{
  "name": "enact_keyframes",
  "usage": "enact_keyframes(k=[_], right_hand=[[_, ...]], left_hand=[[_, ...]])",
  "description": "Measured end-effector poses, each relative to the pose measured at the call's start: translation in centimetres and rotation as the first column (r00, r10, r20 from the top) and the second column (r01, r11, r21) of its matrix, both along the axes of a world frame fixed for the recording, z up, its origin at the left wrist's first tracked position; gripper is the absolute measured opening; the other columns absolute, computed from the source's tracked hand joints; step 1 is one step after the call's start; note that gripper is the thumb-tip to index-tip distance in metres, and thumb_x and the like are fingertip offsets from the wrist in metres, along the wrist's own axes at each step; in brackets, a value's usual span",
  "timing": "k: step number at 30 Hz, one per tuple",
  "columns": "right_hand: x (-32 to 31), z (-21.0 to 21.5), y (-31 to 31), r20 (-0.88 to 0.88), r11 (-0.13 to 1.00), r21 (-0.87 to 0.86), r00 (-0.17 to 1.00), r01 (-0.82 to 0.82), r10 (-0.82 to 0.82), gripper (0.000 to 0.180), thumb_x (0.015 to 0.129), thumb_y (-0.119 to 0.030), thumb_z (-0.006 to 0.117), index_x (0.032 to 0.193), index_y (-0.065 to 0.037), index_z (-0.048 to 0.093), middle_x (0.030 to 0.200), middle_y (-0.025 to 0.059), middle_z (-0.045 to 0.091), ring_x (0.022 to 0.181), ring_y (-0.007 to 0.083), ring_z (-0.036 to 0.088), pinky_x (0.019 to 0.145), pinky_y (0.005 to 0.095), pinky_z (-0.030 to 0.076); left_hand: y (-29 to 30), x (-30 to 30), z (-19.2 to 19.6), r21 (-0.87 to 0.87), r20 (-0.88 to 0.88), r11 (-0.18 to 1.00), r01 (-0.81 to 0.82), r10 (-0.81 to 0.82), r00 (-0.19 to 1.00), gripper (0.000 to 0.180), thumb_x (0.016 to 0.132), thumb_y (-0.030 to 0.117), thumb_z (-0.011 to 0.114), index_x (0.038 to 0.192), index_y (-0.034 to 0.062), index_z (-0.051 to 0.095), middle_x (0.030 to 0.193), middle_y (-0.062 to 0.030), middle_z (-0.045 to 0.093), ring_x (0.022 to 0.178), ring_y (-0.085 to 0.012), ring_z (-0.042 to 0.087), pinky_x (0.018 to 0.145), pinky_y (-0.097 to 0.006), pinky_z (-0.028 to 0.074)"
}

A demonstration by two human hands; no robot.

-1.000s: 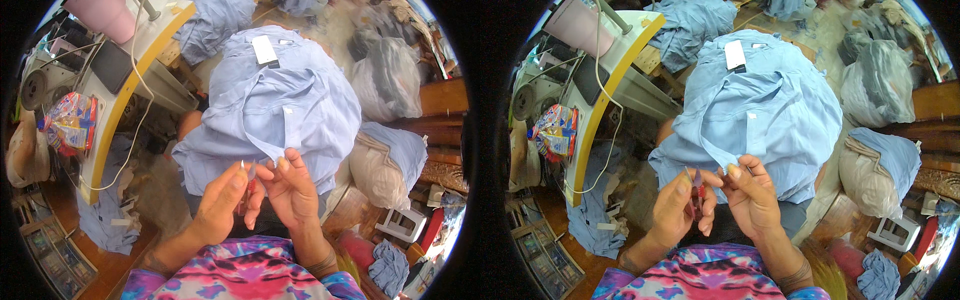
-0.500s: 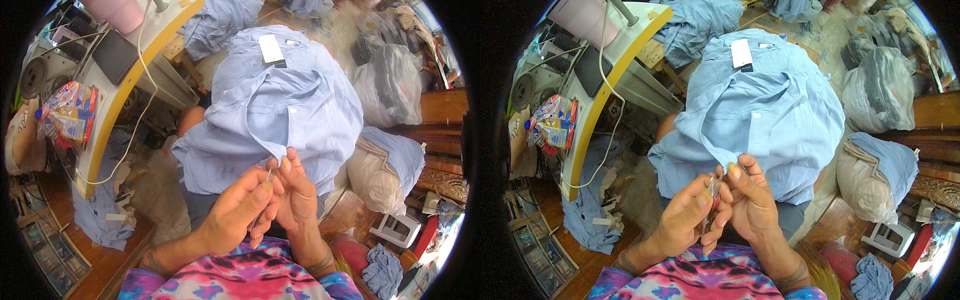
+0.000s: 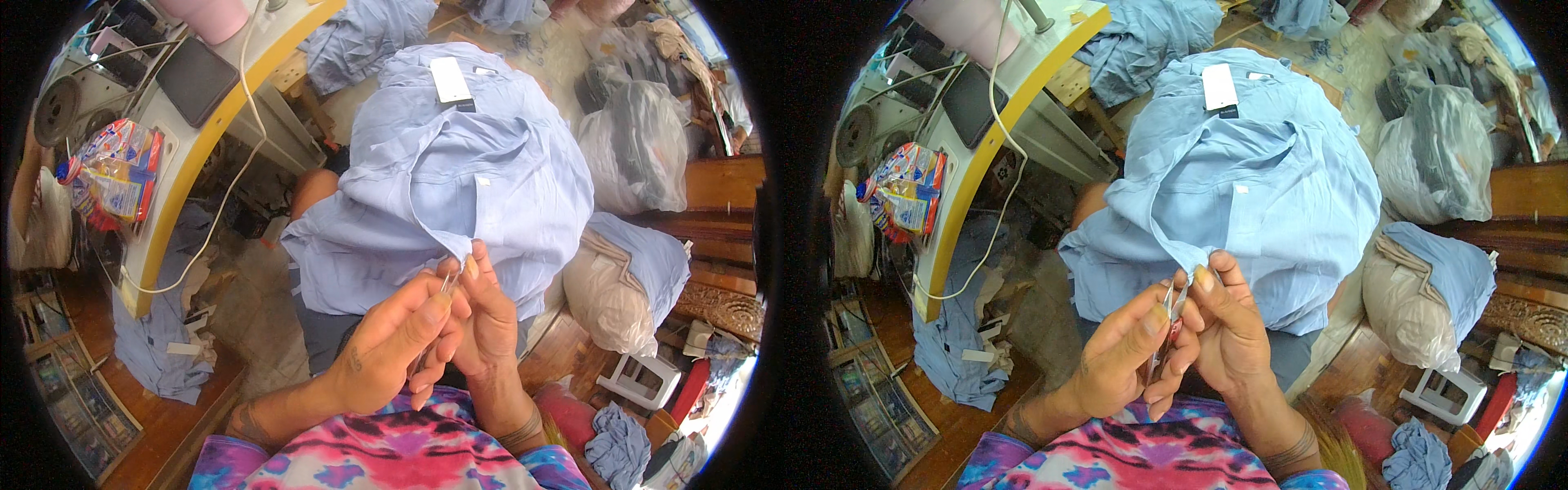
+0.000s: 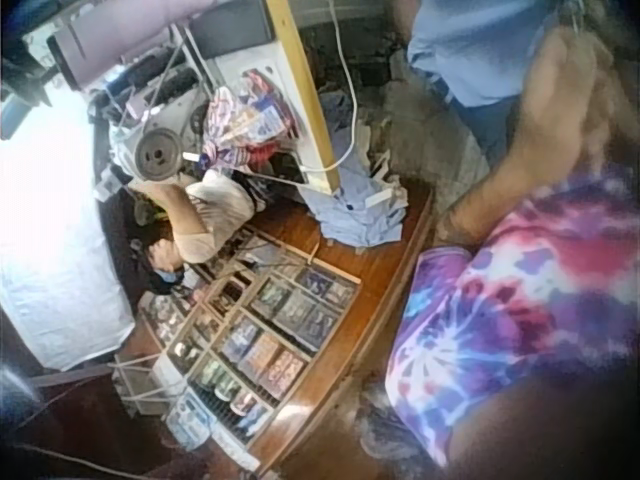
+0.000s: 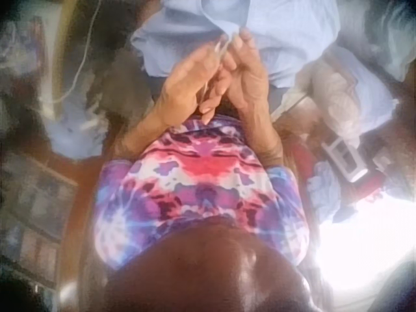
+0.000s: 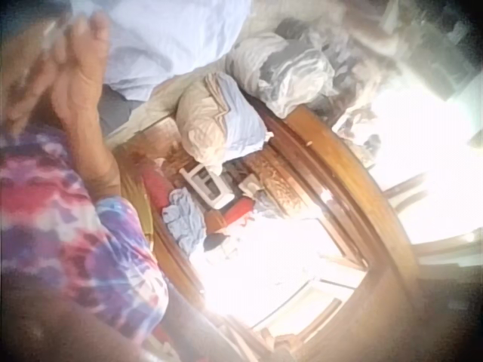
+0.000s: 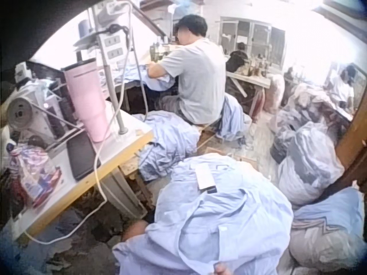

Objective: The person uses snips to cut plastic fasteners and loose threads from a pile of shirts and then lifts one shirt to view it.

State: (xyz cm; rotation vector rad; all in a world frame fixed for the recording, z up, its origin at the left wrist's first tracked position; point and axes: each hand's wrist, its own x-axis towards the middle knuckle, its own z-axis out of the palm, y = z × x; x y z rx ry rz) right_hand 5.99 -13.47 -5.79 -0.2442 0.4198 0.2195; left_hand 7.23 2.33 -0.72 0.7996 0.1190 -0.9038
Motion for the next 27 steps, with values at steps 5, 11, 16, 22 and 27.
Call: enact_keyframes(k=[5, 11, 16, 22, 27], right_hand=[[0.1, 0.0, 0.0, 0.023, 1.0, 0.023, 1.0, 0.001, -0.001, 0.023, 0.102, -0.007, 0.066, 0.123, -0.014, 0.057, 0.111, 0.0165, 0.069, 0.074, 0.0129, 0.058, 0.071, 0.0316, 0.059], [0.3, 0.8, 0.4, -0.049, 0.997, -0.071, 0.999, 0.013, -0.016, 0.024, 0.102, -0.006, 0.066, 0.123, -0.014, 0.057, 0.11, 0.0161, 0.069, 0.073, 0.0118, 0.056, 0.071, 0.031, 0.059], [0.0, -0.7, -0.3, 0.065, 0.998, 0.055, 0.998, -0.023, 0.02, 0.024, 0.102, -0.006, 0.065, 0.122, -0.014, 0.056, 0.111, 0.0156, 0.069, 0.089, 0.0184, 0.065, 0.079, 0.0351, 0.061], [0.1, -0.2, 0.0, 0.044, 0.999, 0.042, 0.999, -0.018, 0.016, 0.024, 0.102, -0.006, 0.066, 0.123, -0.014, 0.056, 0.112, 0.0153, 0.069, 0.104, 0.0246, 0.068, 0.085, 0.0383, 0.061], [-0.1, -0.3, 0.0, 0.042, 0.999, 0.037, 0.999, -0.013, 0.012, 0.025, 0.102, -0.006, 0.066, 0.123, -0.014, 0.056, 0.112, 0.0155, 0.069, 0.105, 0.0255, 0.068, 0.087, 0.0389, 0.061]], left_hand=[[0.1, 0.1, 0.0, -0.013, 0.01, 1.0, -0.005, 0.005, 1.0, 0.048, 0.112, 0.046, 0.043, 0.126, -0.0004, 0.049, 0.084, -0.0096, 0.056, 0.05, -0.0118, 0.048, 0.042, -0.027, 0.049], [0.1, 0.1, 0.1, -0.017, 0.004, 1.0, -0.016, 0.016, 1.0, 0.043, 0.114, 0.041, 0.042, 0.124, 0.0002, 0.05, 0.085, -0.0062, 0.054, 0.052, -0.0085, 0.048, 0.043, -0.025, 0.047], [0.1, 0.1, 0.1, -0.024, -0.01, 1.0, -0.02, 0.019, 1.0, 0.04, 0.114, 0.039, 0.042, 0.123, 0.0007, 0.05, 0.084, -0.0046, 0.054, 0.052, -0.0067, 0.048, 0.043, -0.023, 0.045], [0.3, 0.0, -0.1, -0.043, -0.015, 0.999, -0.025, 0.024, 1.0, 0.037, 0.115, 0.036, 0.042, 0.123, 0.0013, 0.051, 0.085, -0.0047, 0.054, 0.052, -0.0067, 0.049, 0.043, -0.023, 0.045], [0.4, 0.1, -0.2, -0.018, 0.025, 1.0, 0.005, -0.005, 1.0, 0.049, 0.112, 0.045, 0.043, 0.127, -0.0011, 0.049, 0.085, -0.0085, 0.055, 0.05, -0.0105, 0.048, 0.042, -0.027, 0.049]])
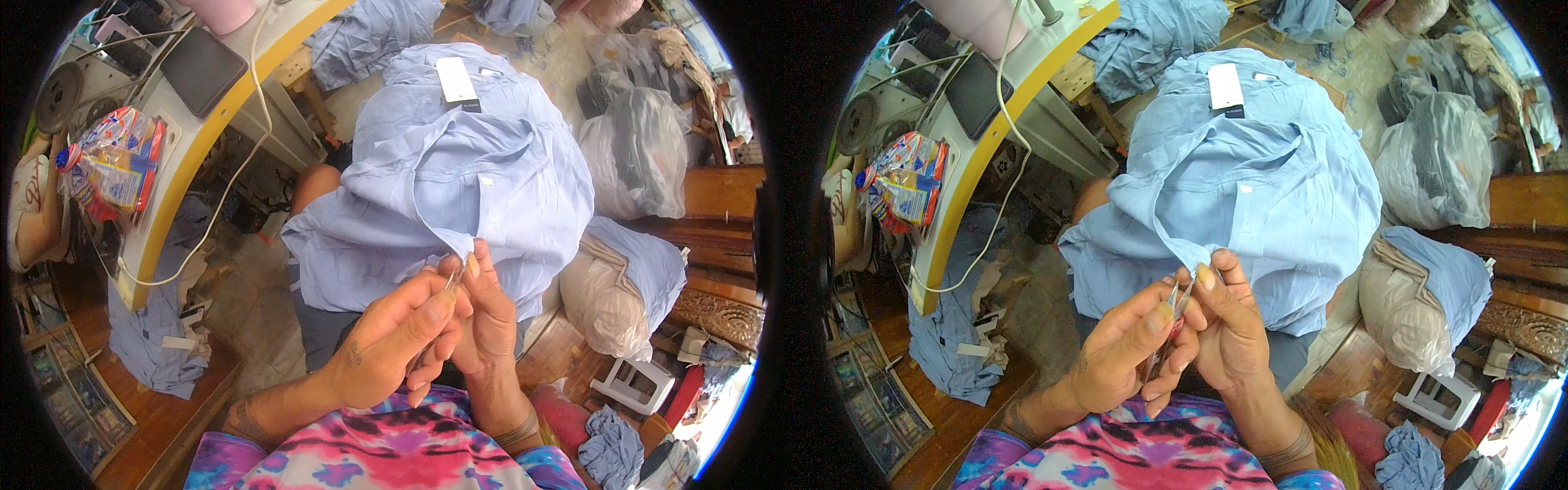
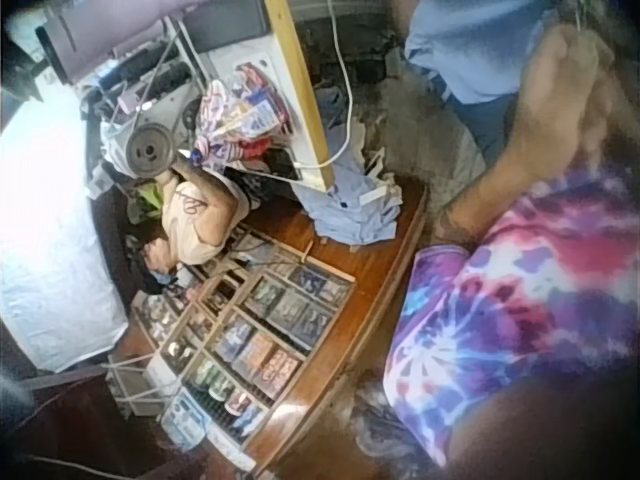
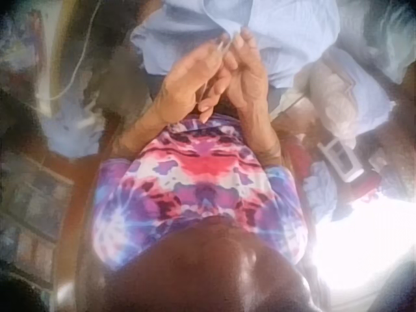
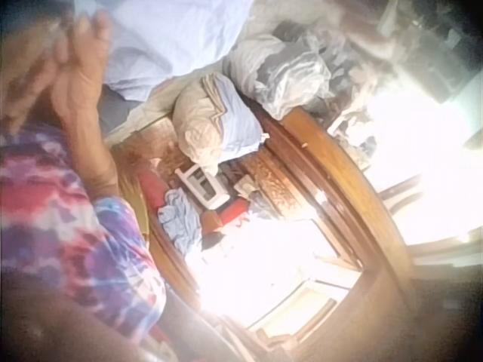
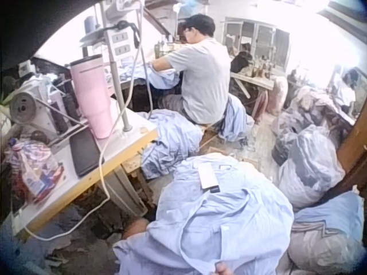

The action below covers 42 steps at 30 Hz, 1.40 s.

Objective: The person uses snips to cut plastic fasteners and loose threads from a pile of shirts and then lifts one shirt to view it.

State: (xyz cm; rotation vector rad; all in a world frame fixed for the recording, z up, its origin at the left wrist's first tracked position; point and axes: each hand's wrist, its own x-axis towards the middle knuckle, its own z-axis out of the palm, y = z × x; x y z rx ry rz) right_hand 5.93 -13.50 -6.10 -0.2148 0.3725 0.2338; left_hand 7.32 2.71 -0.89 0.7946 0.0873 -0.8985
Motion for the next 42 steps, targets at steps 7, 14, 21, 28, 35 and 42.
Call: enact_keyframes(k=[7, 14, 21, 28, 35, 42], right_hand=[[-0.2, -0.7, 0.1, 0.049, 1.0, -0.002, 0.998, 0.029, -0.028, 0.025, 0.102, -0.005, 0.066, 0.123, -0.013, 0.056, 0.11, 0.0174, 0.069, 0.095, 0.0224, 0.069, 0.085, 0.0366, 0.06], [0.1, -0.1, 1.2, 0.04, 0.937, -0.323, 0.991, 0.131, -0.125, 0.025, 0.098, 0.001, 0.069, 0.117, -0.01, 0.056, 0.105, 0.0196, 0.07, 0.09, 0.0211, 0.07, 0.08, 0.0344, 0.06], [0.1, -0.6, 1.6, 0.138, 0.885, -0.411, 0.974, 0.22, -0.178, 0.027, 0.096, 0.006, 0.07, 0.115, -0.008, 0.056, 0.103, 0.0172, 0.071, 0.079, 0.0171, 0.068, 0.073, 0.0318, 0.058], [0.2, -1.2, 1.7, 0.207, 0.855, -0.448, 0.961, 0.26, -0.183, 0.026, 0.094, 0.008, 0.071, 0.11, -0.006, 0.057, 0.095, 0.0122, 0.069, 0.075, 0.0172, 0.068, 0.068, 0.0312, 0.057], [0.4, -2.1, 0.7, 0.228, 0.798, -0.556, 0.966, 0.232, -0.122, 0.026, 0.091, 0.01, 0.074, 0.106, -0.004, 0.058, 0.09, 0.0069, 0.068, 0.08, 0.0144, 0.069, 0.07, 0.0295, 0.058], [0.6, -2.1, 0.4, 0.27, 0.736, -0.631, 0.959, 0.245, -0.088, 0.025, 0.089, 0.012, 0.075, 0.102, -0.003, 0.06, 0.09, 0.0057, 0.068, 0.081, 0.0119, 0.068, 0.074, 0.0272, 0.058]], left_hand=[[0.1, -0.2, 0.0, 0.009, -0.035, 1.0, -0.013, 0.013, 0.999, 0.05, 0.113, 0.046, 0.042, 0.128, -0.0007, 0.049, 0.084, -0.0087, 0.055, 0.049, -0.0117, 0.048, 0.041, -0.028, 0.049], [0.4, -0.2, 0.0, 0.002, -0.078, 0.999, -0.032, 0.032, 0.996, 0.049, 0.113, 0.047, 0.039, 0.126, 0.0009, 0.052, 0.081, -0.0073, 0.055, 0.045, -0.01, 0.044, 0.038, -0.025, 0.042], [0.4, -0.2, 0.0, 0.074, -0.048, 0.994, -0.084, 0.088, 0.995, 0.045, 0.113, 0.044, 0.043, 0.123, 0.0024, 0.056, 0.078, -0.0039, 0.054, 0.044, -0.0044, 0.037, 0.039, -0.021, 0.028], [0.5, -0.3, -1.6, -0.076, -0.139, 0.99, -0.115, 0.104, 0.985, 0.036, 0.113, 0.035, 0.047, 0.121, 0.0021, 0.057, 0.075, -0.0033, 0.053, 0.044, -0.0031, 0.032, 0.037, -0.02, 0.024], [0.9, 0.0, -1.9, -0.133, -0.192, 0.984, -0.12, 0.093, 0.977, 0.027, 0.112, 0.03, 0.052, 0.114, 0.0053, 0.061, 0.075, 0.0012, 0.052, 0.044, -0.0009, 0.031, 0.037, -0.02, 0.022], [1.1, 0.1, -1.6, -0.09, -0.236, 0.99, -0.111, 0.087, 0.968, 0.024, 0.111, 0.03, 0.054, 0.113, 0.0065, 0.061, 0.073, 0.002, 0.05, 0.044, -0.0006, 0.031, 0.037, -0.019, 0.022]])
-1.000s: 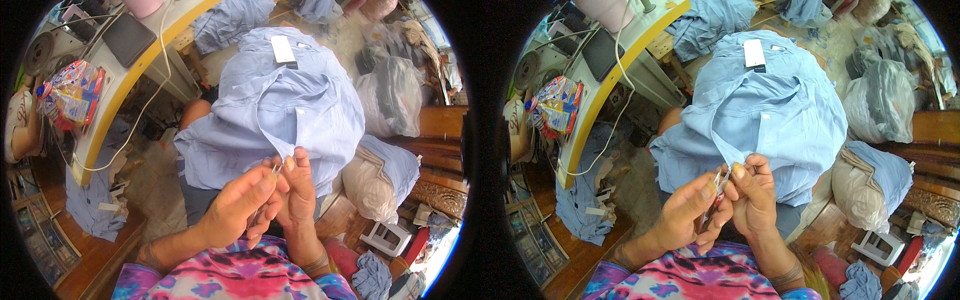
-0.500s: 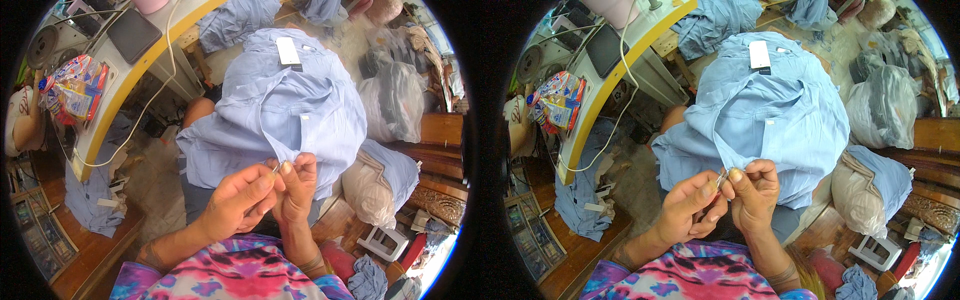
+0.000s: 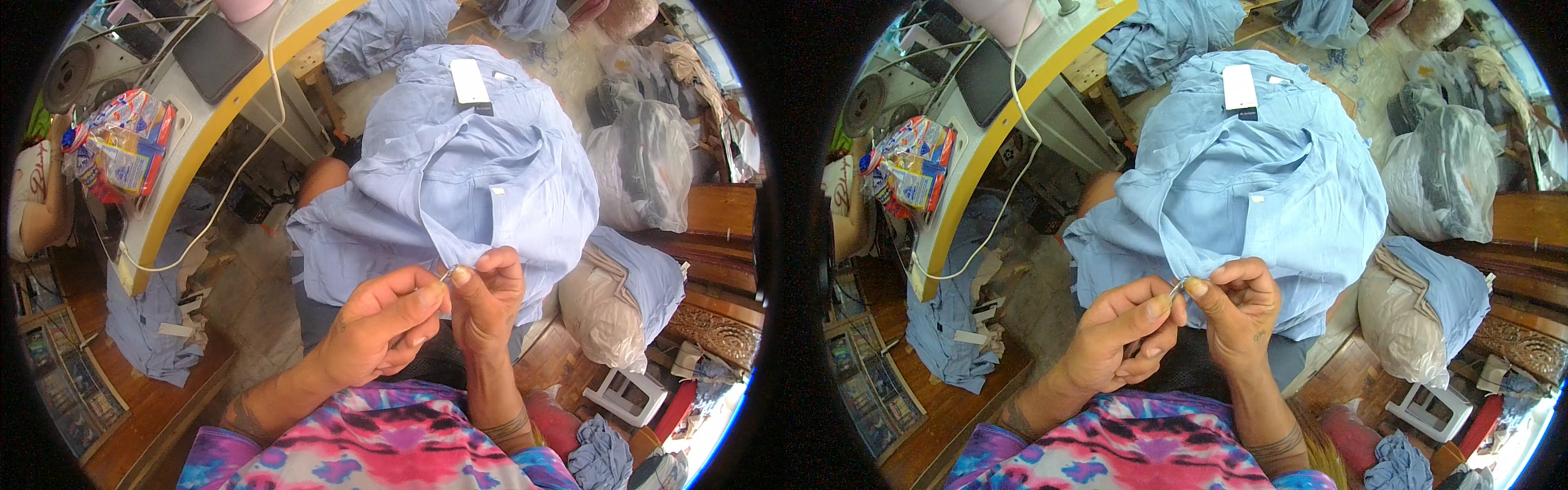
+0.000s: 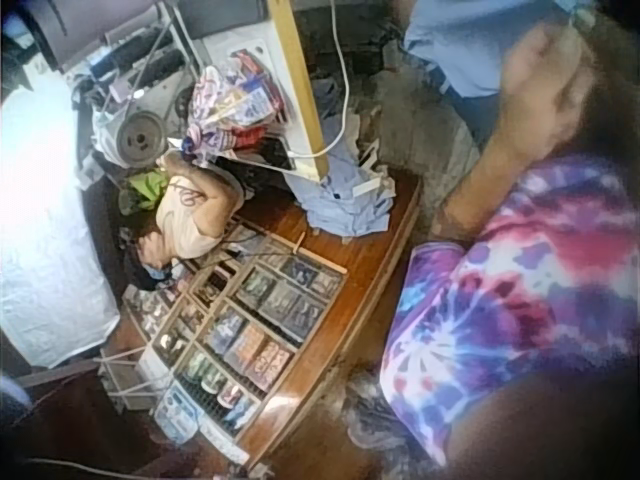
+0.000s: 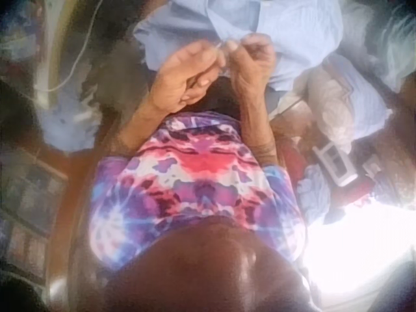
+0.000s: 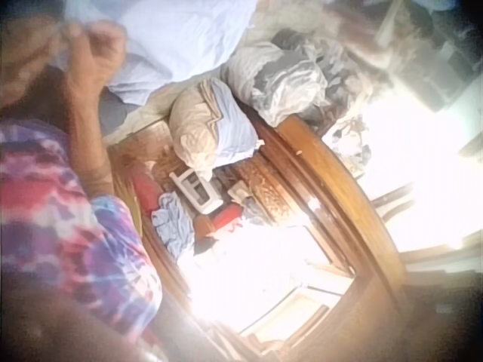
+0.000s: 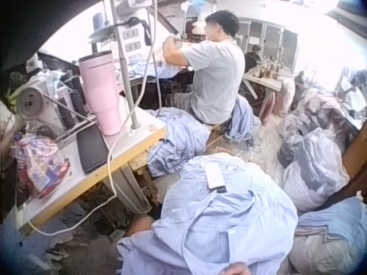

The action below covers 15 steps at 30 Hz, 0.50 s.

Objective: The person uses snips to cut plastic fasteners and loose threads from a pile of shirts and then lifts one shirt to view it.

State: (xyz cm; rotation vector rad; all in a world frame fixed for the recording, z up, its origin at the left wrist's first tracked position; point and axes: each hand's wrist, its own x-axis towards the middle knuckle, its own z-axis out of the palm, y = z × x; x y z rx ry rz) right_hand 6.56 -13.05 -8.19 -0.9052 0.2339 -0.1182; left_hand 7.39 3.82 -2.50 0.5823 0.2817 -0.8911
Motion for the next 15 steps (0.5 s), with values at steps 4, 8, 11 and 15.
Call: enact_keyframes(k=[4, 8, 11, 15], right_hand=[[0.0, -0.5, -0.6, 0.002, 1.0, -0.02, 1.0, -0.019, 0.019, 0.024, 0.089, 0.012, 0.076, 0.102, -0.003, 0.061, 0.092, 0.0064, 0.069, 0.083, 0.0129, 0.069, 0.079, 0.0289, 0.059], [-0.2, -1.3, -0.5, -0.102, 0.996, 0.086, 0.994, -0.027, 0.036, 0.024, 0.09, 0.009, 0.076, 0.106, -0.003, 0.062, 0.098, 0.0072, 0.07, 0.086, 0.0154, 0.069, 0.085, 0.0322, 0.06], [-0.2, -0.9, -0.2, -0.129, 0.97, 0.237, 0.988, -0.048, 0.081, 0.025, 0.094, 0.004, 0.074, 0.115, -0.003, 0.061, 0.103, 0.0074, 0.069, 0.092, 0.0181, 0.07, 0.09, 0.0359, 0.059], [-0.8, -0.4, -0.4, -0.145, 0.93, 0.358, 0.979, -0.084, 0.144, 0.027, 0.099, -0.003, 0.07, 0.123, -0.004, 0.059, 0.105, 0.008, 0.07, 0.099, 0.0206, 0.069, 0.095, 0.039, 0.057]], left_hand=[[-0.1, -0.1, -0.1, 0.022, 0.013, 1.0, -0.009, 0.009, 1.0, 0.024, 0.111, 0.029, 0.055, 0.112, 0.0056, 0.06, 0.073, 0.001, 0.049, 0.044, -0.0011, 0.03, 0.038, -0.02, 0.022], [0.4, -0.1, 0.5, 0.069, 0.118, 0.997, -0.028, 0.02, 0.993, 0.025, 0.11, 0.028, 0.055, 0.114, 0.0034, 0.058, 0.073, -0.0015, 0.049, 0.044, -0.0024, 0.032, 0.039, -0.02, 0.023], [0.3, 0.0, 0.6, 0.314, 0.417, 0.916, -0.248, 0.101, 0.903, 0.021, 0.105, 0.019, 0.064, 0.12, 0.004, 0.06, 0.076, 0.0015, 0.052, 0.058, -0.0009, 0.039, 0.05, -0.018, 0.031], [0.2, 2.2, 0.1, 0.561, 0.749, 0.689, -0.459, -0.186, 0.637, 0.03, 0.096, 0.009, 0.075, 0.122, 0.0004, 0.065, 0.084, 0.0041, 0.058, 0.074, -0.0013, 0.048, 0.066, -0.018, 0.04]])
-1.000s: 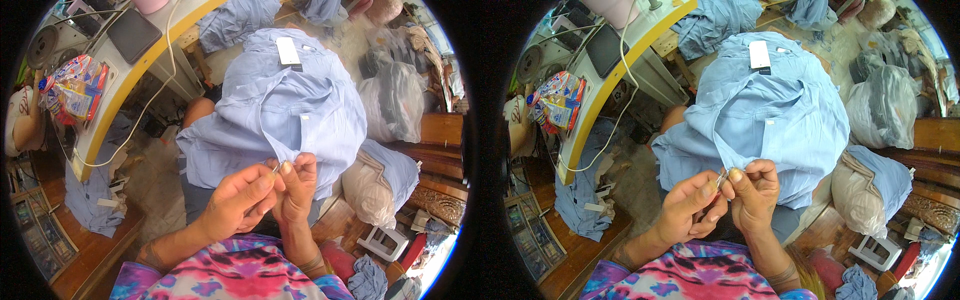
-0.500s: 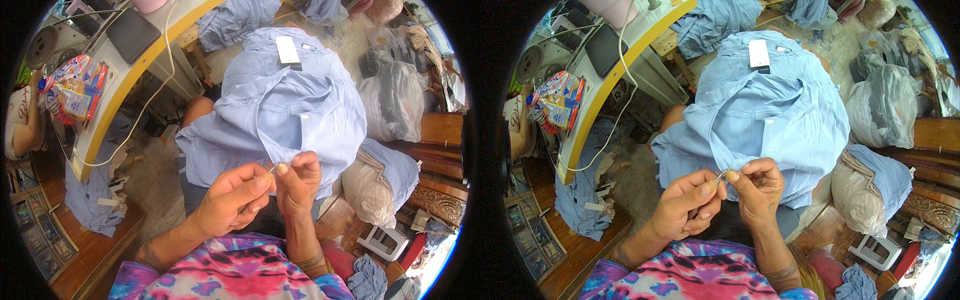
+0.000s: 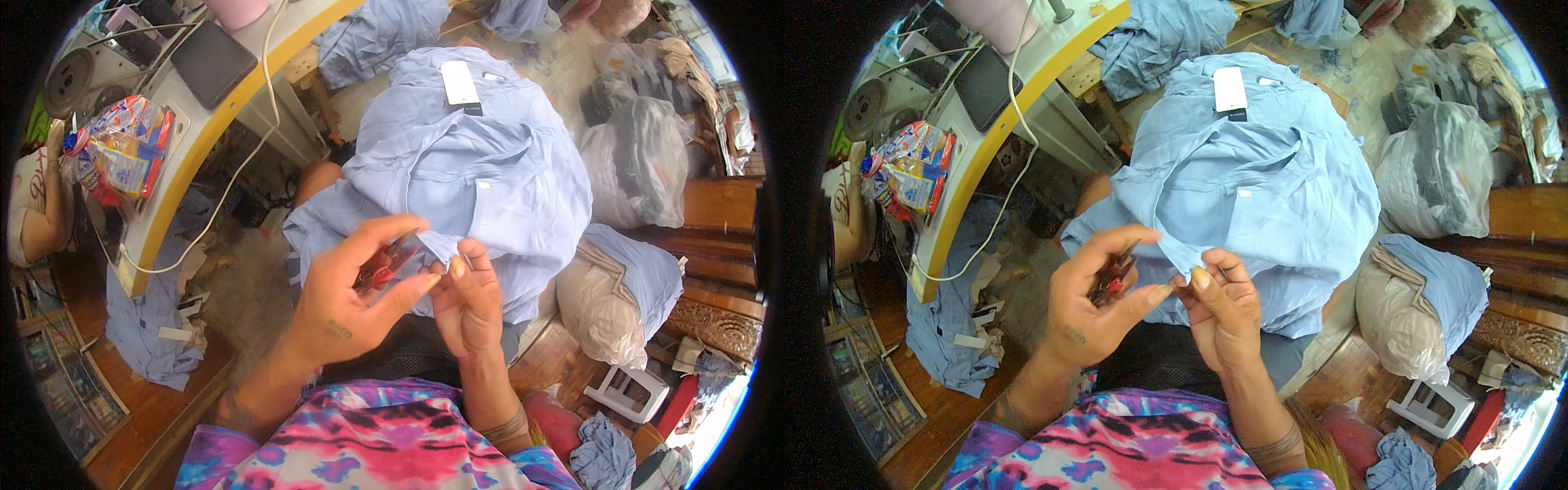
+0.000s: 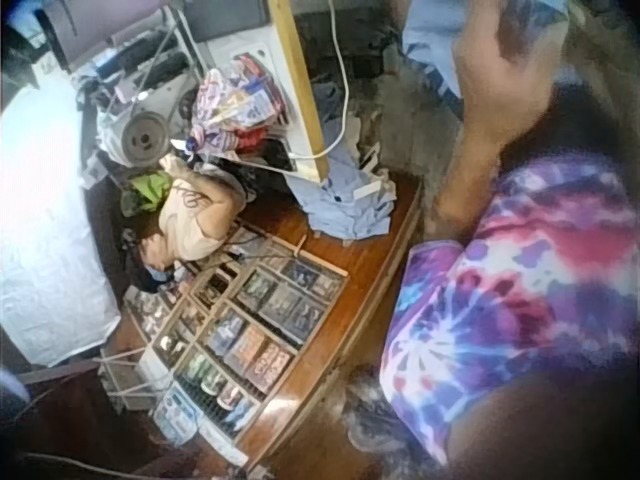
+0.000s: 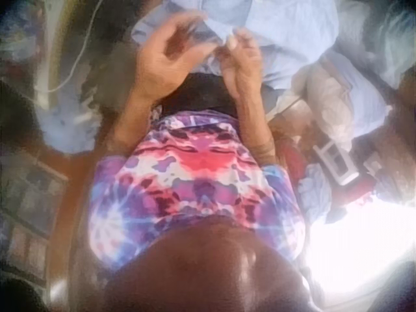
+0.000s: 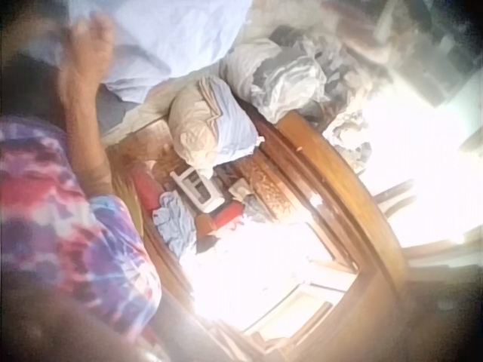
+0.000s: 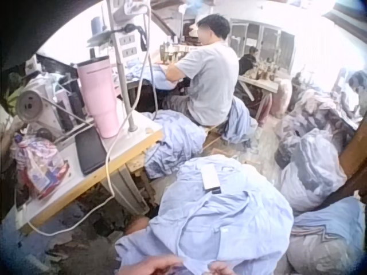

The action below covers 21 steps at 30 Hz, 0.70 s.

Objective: The person uses snips to cut plastic fasteners and loose threads from a pile of shirts and then lifts one shirt to view it.

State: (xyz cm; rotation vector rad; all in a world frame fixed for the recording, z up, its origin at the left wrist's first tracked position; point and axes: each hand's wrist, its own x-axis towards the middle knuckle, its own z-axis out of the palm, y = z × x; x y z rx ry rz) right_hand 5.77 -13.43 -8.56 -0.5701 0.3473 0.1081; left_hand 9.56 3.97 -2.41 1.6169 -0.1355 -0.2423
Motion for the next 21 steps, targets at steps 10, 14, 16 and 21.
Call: enact_keyframes(k=[10, 14, 16, 21], right_hand=[[-0.6, 3.4, -1.3, -0.009, 0.869, -0.484, 0.993, -0.107, 0.117, 0.02, 0.094, -0.005, 0.077, 0.112, -0.002, 0.071, 0.099, 0.0094, 0.071, 0.079, 0.017, 0.068, 0.072, 0.0299, 0.055], [-0.4, 4.4, -2.7, 0.274, 0.33, -0.922, 0.941, 0.2, 0.196, 0.019, 0.083, 0.001, 0.084, 0.101, 0.0, 0.077, 0.092, 0.0093, 0.072, 0.074, 0.0144, 0.067, 0.064, 0.025, 0.053], [0.5, 5.3, -2.9, 0.338, 0.281, -0.924, 0.894, 0.257, 0.294, 0.023, 0.08, 0.003, 0.085, 0.101, -0.001, 0.076, 0.093, 0.01, 0.072, 0.077, 0.0148, 0.068, 0.066, 0.0261, 0.054], [1.6, 5.8, -3.5, 0.413, 0.233, -0.909, 0.815, 0.344, 0.406, 0.024, 0.076, 0.003, 0.087, 0.096, -0.004, 0.075, 0.094, 0.011, 0.074, 0.082, 0.0181, 0.071, 0.07, 0.0293, 0.057]], left_hand=[[0.0, 2.5, -1.3, -0.127, -0.105, 0.955, 0.269, -0.283, 0.954, 0.019, 0.102, 0.02, 0.07, 0.104, 0.0021, 0.064, 0.087, 0.0044, 0.055, 0.075, -0.0025, 0.043, 0.067, -0.02, 0.037], [-0.3, 2.2, -1.2, -0.091, -0.014, 0.949, 0.301, -0.304, 0.953, 0.017, 0.103, 0.018, 0.068, 0.105, 0.0018, 0.063, 0.087, 0.0028, 0.054, 0.076, -0.0051, 0.045, 0.067, -0.022, 0.038], [-0.4, 2.0, -1.2, -0.072, 0.019, 0.949, 0.308, -0.307, 0.951, 0.013, 0.102, 0.013, 0.067, 0.106, 0.0009, 0.064, 0.084, -0.0011, 0.057, 0.076, -0.0092, 0.048, 0.068, -0.026, 0.043], [-0.3, 1.7, -0.1, -0.154, -0.091, 0.939, 0.308, -0.324, 0.942, 0.02, 0.106, 0.022, 0.065, 0.107, 0.0017, 0.061, 0.092, 0.0022, 0.055, 0.08, -0.0041, 0.046, 0.071, -0.021, 0.04]])
